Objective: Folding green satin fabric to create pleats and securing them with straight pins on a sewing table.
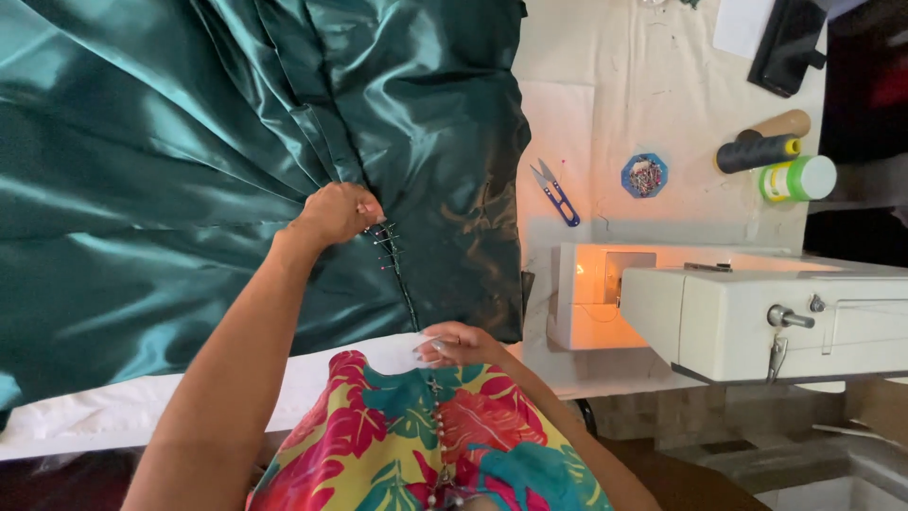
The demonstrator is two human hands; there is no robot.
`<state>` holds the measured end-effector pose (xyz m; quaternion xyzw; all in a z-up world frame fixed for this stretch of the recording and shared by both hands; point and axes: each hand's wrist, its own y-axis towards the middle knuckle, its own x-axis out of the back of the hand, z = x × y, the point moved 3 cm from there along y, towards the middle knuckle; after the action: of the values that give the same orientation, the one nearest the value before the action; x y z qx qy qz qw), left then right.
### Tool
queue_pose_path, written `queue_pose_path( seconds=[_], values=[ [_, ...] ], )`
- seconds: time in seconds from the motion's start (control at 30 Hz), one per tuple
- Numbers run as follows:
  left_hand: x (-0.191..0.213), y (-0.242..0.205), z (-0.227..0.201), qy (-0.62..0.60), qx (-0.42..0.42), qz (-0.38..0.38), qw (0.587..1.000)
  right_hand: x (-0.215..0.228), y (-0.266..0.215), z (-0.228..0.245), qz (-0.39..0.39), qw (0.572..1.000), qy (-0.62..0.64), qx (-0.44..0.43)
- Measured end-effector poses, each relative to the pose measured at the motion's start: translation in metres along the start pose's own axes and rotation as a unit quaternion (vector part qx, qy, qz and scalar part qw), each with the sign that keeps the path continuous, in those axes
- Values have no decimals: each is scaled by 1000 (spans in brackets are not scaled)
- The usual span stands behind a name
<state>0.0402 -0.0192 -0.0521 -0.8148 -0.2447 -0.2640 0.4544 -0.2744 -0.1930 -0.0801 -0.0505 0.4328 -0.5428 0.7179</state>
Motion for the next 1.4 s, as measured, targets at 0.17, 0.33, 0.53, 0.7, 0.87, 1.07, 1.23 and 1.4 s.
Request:
queue_pose_path(
  seconds=[0.17,0.33,0.53,0.7,0.87,1.07,1.23,1.4],
  values=[
    [-2,2,8,-61,-11,10,998,-22,-10,6,-42,999,-28,-9],
    [-7,9,13,-70,-36,9,997,-61,-3,84,-144,986,-82,-1],
    [14,-16,-1,-91,-42,26,995,-44,32,85,-134,990,-46,20],
    [11,-13,0,-90,-31,22,995,-49,8,82,-122,990,-65,8],
    [15,-16,-3,-95,-11,29,995,-57,-36,64,-111,985,-114,-65],
    [7,-5,5,-92,-15,24,995,-52,-65,44,-175,878,-373,-243],
    [13,-13,0,-99,-18,19,995,-49,-61,34,-304,912,-179,-209],
    [21,-23,-11,-99,-11,29,995,-50,-61,30,-327,903,-181,-212]
  ],
)
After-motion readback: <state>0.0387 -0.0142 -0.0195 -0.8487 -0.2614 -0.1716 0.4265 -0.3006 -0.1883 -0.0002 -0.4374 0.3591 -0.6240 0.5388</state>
